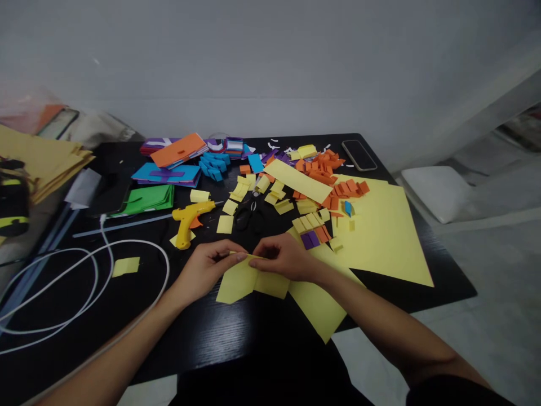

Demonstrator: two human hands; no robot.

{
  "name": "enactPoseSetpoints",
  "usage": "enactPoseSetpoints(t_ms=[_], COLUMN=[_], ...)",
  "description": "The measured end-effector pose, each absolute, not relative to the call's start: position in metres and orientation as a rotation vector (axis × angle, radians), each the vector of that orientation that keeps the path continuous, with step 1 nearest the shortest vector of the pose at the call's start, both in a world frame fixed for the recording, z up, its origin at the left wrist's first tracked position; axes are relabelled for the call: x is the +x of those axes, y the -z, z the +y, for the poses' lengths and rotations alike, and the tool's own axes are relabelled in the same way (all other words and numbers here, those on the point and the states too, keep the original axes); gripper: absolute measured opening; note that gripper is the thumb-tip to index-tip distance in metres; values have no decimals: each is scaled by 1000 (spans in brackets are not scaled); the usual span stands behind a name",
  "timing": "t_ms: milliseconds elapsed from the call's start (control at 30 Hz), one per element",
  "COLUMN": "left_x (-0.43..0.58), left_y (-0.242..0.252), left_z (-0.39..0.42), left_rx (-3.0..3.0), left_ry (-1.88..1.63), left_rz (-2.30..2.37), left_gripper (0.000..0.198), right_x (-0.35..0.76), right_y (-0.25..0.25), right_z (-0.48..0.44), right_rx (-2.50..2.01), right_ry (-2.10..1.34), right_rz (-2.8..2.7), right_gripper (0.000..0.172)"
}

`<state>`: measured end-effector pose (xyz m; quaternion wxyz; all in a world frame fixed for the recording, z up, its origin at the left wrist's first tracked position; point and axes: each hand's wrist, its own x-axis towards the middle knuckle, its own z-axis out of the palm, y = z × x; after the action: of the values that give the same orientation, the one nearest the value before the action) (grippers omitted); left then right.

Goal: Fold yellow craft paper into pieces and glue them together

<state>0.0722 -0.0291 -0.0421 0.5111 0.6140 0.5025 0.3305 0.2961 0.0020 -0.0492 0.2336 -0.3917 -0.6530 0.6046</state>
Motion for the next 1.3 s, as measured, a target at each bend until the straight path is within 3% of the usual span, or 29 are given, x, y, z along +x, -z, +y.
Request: enactPoseSetpoints(t_ms=[400,1300], left_x=[68,73], left_y=[37,36], left_z=[-24,-28], left_rx=[1474,1491], left_ry=[-830,-738], left_rz=[1228,1231], left_gripper=[21,24], right_x=[299,294], right_y=[43,47], right_z=[5,3], right_rx=[-1080,-1036], right_ry=[-1660,-1728], right_rz=[-1785,-1753], right_gripper=[33,30])
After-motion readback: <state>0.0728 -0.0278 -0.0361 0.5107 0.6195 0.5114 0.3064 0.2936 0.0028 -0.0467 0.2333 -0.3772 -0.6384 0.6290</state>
